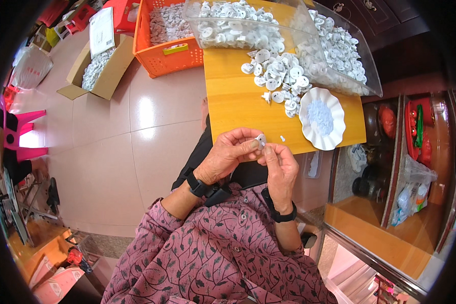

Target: The person picks up a white plastic base and a small white pin, inserts the pin into the base, and sets the assembled unit on the table. This process is repeated multiple times to assemble the components.

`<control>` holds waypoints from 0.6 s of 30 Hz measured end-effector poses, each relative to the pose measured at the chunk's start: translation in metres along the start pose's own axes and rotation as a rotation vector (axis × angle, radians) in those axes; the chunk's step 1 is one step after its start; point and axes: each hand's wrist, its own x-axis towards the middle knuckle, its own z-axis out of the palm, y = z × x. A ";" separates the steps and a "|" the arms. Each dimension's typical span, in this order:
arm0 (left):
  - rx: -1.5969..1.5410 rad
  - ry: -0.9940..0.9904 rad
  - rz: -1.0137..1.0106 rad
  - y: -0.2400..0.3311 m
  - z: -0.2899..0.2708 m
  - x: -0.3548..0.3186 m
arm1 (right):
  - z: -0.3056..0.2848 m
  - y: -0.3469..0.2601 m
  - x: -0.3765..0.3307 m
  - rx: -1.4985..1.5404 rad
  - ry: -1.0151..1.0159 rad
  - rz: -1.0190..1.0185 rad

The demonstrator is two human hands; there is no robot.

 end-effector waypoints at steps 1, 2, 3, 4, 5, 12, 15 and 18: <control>-0.003 -0.006 0.001 0.000 0.000 0.000 | 0.001 -0.001 0.000 0.016 0.001 0.003; -0.003 -0.006 0.004 0.000 0.000 0.000 | 0.001 -0.001 0.000 0.015 -0.001 0.001; -0.003 -0.005 0.001 0.000 0.000 -0.001 | 0.001 -0.001 -0.001 0.010 0.004 0.007; -0.002 -0.004 -0.002 0.000 0.000 -0.001 | 0.002 -0.001 -0.001 0.004 0.010 0.013; -0.003 -0.004 0.001 0.000 -0.001 -0.001 | 0.002 0.000 -0.001 0.004 0.007 0.011; 0.043 0.015 0.011 0.000 0.001 -0.002 | 0.003 0.014 0.000 -0.111 0.049 -0.092; 0.068 0.019 0.019 0.000 0.003 -0.003 | 0.004 0.018 -0.001 -0.217 0.072 -0.153; 0.088 0.019 0.023 0.000 0.003 -0.004 | 0.006 0.022 -0.001 -0.274 0.090 -0.190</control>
